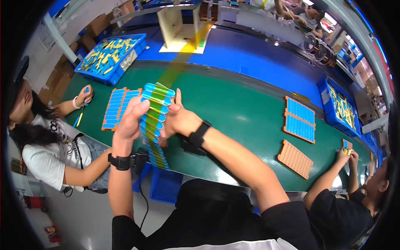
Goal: The recorder is applying yellow adhesive tape to small electronic components arranged on a board at an assembly line.
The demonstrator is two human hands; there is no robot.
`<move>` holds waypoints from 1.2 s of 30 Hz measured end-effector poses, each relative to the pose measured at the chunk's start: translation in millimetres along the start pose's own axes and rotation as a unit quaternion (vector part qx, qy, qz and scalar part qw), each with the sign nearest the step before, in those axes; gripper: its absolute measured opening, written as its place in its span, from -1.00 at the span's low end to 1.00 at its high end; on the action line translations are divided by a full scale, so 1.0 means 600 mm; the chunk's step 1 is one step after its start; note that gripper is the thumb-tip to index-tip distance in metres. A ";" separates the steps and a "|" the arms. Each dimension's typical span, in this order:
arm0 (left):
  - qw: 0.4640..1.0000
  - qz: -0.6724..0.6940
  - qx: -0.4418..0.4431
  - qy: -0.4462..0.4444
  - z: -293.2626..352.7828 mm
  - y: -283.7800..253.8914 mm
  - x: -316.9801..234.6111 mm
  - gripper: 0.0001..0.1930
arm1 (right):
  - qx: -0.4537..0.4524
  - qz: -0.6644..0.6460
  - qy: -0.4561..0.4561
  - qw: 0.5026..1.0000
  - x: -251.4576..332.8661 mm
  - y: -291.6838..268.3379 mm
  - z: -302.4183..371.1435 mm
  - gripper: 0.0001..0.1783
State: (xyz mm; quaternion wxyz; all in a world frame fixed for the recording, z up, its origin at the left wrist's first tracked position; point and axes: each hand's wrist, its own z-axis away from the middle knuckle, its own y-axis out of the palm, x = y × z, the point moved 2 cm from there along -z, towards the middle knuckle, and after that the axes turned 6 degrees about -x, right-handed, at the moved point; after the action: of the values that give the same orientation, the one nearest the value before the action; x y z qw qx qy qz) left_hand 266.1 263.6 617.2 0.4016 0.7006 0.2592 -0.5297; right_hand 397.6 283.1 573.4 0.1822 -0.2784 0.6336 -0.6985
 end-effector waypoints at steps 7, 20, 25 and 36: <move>0.998 -0.039 -0.049 -0.020 -0.064 0.012 -0.002 -0.50 | -0.090 -0.067 0.098 0.989 -0.088 -0.018 0.202 0.73; 0.983 -0.051 -0.110 -0.137 -0.009 0.027 0.073 -0.64 | -0.156 -0.219 0.141 0.953 -0.172 0.014 0.311 0.62; 0.965 -0.088 -0.146 -0.201 0.060 0.028 0.058 -0.72 | -0.188 -0.243 0.128 0.943 -0.169 0.019 0.314 0.64; 0.945 -0.047 -0.208 -0.247 0.238 0.007 0.089 -0.83 | -0.173 -0.225 0.144 0.948 -0.155 0.004 0.300 0.55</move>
State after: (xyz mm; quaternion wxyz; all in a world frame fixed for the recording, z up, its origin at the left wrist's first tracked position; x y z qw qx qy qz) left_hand 209.7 138.5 551.0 0.5645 0.4363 0.2887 -0.6385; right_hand 581.6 198.1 563.8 -0.1240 -0.3370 0.6855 -0.6333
